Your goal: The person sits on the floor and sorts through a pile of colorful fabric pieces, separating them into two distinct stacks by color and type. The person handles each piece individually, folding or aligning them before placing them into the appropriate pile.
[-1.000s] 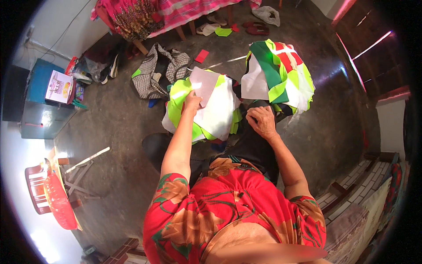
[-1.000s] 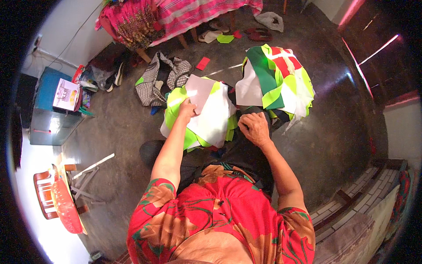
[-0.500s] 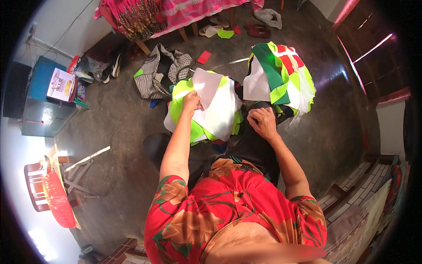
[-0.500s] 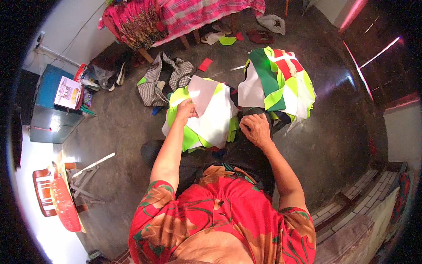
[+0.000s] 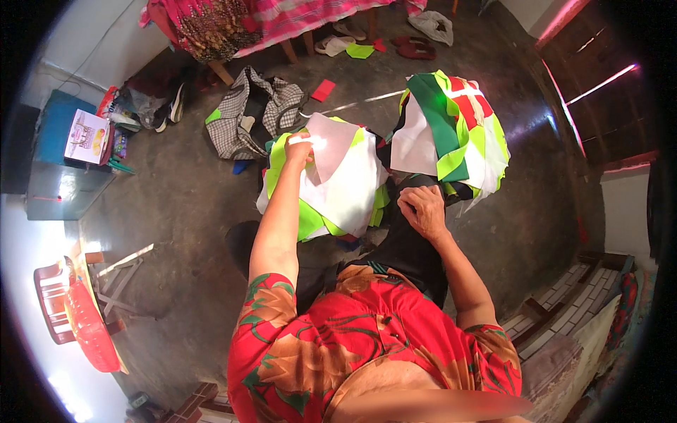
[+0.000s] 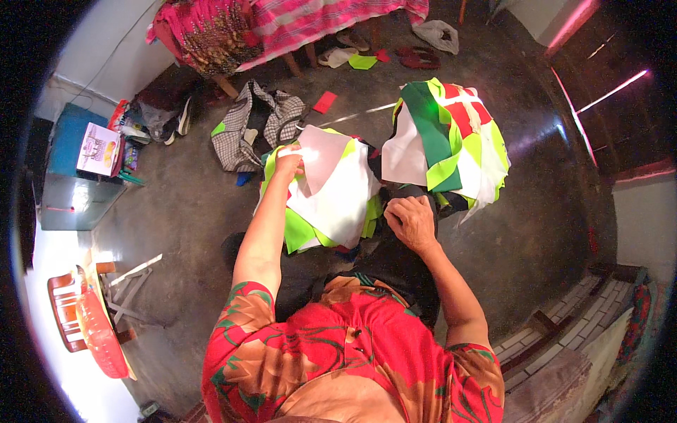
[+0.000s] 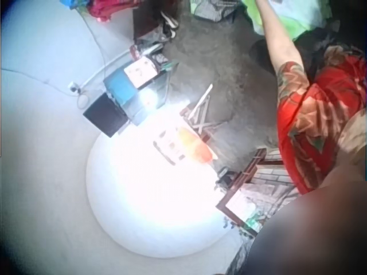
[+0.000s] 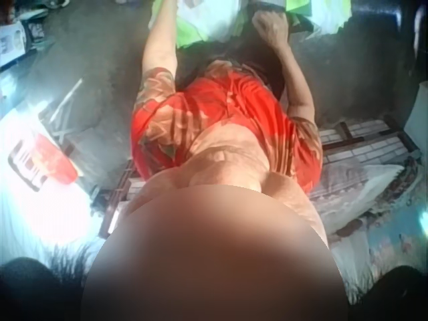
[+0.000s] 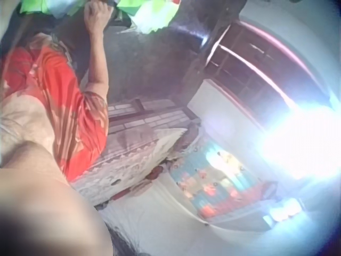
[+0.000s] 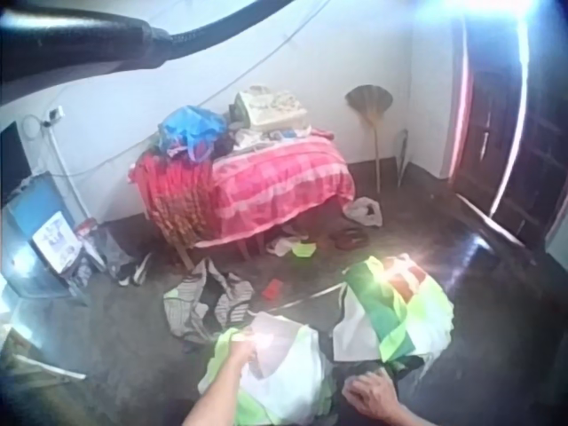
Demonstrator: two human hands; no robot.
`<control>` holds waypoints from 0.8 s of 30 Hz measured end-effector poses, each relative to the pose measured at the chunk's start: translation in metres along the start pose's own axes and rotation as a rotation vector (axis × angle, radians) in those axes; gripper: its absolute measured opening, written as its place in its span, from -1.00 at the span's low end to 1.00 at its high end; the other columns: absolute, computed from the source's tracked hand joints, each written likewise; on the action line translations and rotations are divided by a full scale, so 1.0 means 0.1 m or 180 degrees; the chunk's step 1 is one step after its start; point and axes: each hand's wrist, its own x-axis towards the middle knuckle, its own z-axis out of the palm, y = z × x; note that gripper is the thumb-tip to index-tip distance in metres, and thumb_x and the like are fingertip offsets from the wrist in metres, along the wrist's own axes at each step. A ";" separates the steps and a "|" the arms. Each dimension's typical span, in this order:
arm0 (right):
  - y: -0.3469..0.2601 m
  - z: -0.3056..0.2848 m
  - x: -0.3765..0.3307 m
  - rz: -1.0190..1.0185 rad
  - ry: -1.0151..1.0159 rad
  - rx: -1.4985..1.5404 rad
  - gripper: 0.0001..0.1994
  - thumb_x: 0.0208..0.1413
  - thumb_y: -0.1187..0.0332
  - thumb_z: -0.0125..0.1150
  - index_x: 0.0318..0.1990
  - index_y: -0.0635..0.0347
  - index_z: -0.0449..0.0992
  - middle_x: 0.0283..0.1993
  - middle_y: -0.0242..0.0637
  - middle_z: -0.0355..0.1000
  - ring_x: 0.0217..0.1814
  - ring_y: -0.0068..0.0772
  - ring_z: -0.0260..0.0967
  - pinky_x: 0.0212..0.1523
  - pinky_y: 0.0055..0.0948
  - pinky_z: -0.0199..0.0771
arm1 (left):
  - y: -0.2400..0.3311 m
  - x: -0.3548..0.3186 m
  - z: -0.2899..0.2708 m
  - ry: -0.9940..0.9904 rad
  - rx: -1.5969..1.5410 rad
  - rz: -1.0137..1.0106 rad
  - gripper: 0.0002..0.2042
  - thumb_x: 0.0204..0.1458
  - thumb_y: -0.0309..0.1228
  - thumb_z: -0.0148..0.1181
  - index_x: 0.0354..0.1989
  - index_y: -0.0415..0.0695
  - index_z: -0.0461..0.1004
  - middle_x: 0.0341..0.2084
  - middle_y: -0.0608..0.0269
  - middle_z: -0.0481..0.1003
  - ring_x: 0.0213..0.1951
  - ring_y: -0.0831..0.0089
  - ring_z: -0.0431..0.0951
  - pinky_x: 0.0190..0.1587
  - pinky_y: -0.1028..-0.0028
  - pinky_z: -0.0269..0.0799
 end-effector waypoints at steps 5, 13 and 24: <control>0.01 0.01 0.02 -0.0020 0.0020 0.0058 -0.89 -0.11 0.40 0.27 -0.43 0.08 0.45 -0.34 -0.47 0.45 -0.35 -0.38 0.35 -0.27 -0.35 0.19 | 0.00 0.08 -0.07 -0.0658 0.0090 0.0412 -0.29 -0.24 -0.67 0.14 0.23 0.01 0.25 -0.43 0.18 0.52 -0.61 0.46 0.50 -0.72 0.46 0.35; 0.00 -0.01 0.00 0.0009 0.0059 -0.0010 -0.89 -0.12 0.40 0.28 -0.44 0.09 0.45 -0.35 -0.47 0.44 -0.35 -0.39 0.34 -0.28 -0.35 0.19 | 0.33 -0.25 -0.04 -0.0312 0.1462 0.0407 -0.02 -0.26 -0.65 0.19 0.36 0.29 -0.16 -0.45 0.10 0.52 -0.57 0.39 0.53 -0.64 0.39 0.43; 0.06 0.02 -0.06 0.0012 0.0159 0.0062 -0.90 -0.11 0.32 0.23 -0.51 0.04 0.43 -0.50 -0.44 0.35 -0.38 -0.40 0.31 -0.27 -0.37 0.18 | 1.22 -1.60 -0.31 -0.1441 -0.0043 0.1607 -0.61 0.00 -0.42 0.22 0.02 -0.26 0.39 -0.32 0.25 0.46 -0.30 0.54 0.48 -0.25 0.57 0.41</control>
